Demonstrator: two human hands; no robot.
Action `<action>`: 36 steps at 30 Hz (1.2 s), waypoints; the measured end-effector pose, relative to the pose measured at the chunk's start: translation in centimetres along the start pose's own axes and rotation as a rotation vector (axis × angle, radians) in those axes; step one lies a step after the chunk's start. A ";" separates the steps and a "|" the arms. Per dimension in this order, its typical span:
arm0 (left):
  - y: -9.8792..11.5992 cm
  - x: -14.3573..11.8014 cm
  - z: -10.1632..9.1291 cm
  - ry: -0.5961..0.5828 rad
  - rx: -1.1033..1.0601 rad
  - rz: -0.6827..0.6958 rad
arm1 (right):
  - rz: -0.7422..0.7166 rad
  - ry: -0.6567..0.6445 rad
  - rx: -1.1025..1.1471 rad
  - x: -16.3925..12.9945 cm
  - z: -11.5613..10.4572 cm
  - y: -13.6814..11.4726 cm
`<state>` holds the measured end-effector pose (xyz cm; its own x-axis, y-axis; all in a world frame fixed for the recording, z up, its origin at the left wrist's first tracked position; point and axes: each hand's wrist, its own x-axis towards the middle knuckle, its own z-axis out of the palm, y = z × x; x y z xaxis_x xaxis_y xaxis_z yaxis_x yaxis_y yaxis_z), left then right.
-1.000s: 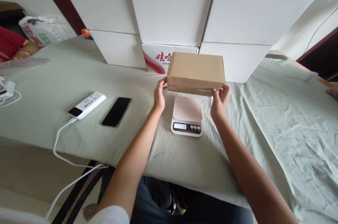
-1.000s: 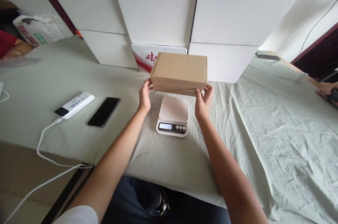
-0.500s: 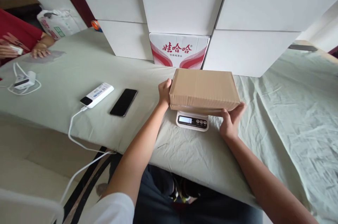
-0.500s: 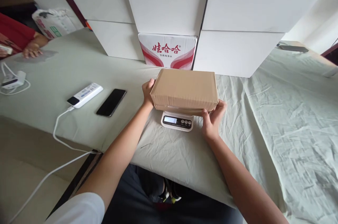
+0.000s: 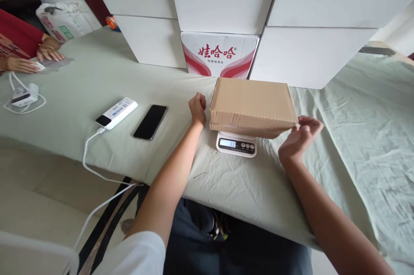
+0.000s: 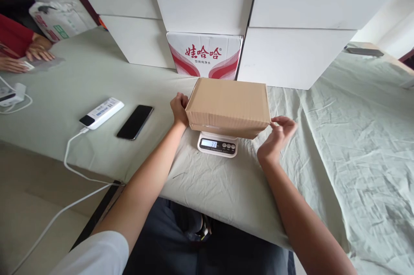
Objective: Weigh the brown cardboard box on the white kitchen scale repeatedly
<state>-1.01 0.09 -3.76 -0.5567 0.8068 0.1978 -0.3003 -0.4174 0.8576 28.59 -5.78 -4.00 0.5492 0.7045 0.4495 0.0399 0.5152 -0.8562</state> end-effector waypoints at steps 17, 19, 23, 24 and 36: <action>-1.3 1.6 -1.0 -0.062 -0.144 -0.212 | 0.180 0.115 -0.146 2.6 -1.5 3.2; -1.4 1.6 -1.0 -0.064 -0.149 -0.209 | 0.179 0.115 -0.142 2.7 -1.6 3.3; -1.3 1.6 -1.0 -0.052 -0.126 -0.220 | 0.181 0.078 -0.143 2.7 -1.6 3.4; -1.3 1.6 -1.0 -0.051 -0.119 -0.222 | 0.187 0.068 -0.142 2.7 -1.6 3.4; -0.6 1.3 -0.6 -0.047 -0.079 -0.240 | 0.230 0.042 -0.138 2.2 -1.1 2.4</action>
<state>-2.04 1.16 -4.35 -0.4260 0.9046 0.0161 -0.4801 -0.2411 0.8434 30.81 -3.54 -5.29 0.5907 0.7733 0.2304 0.0215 0.2704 -0.9625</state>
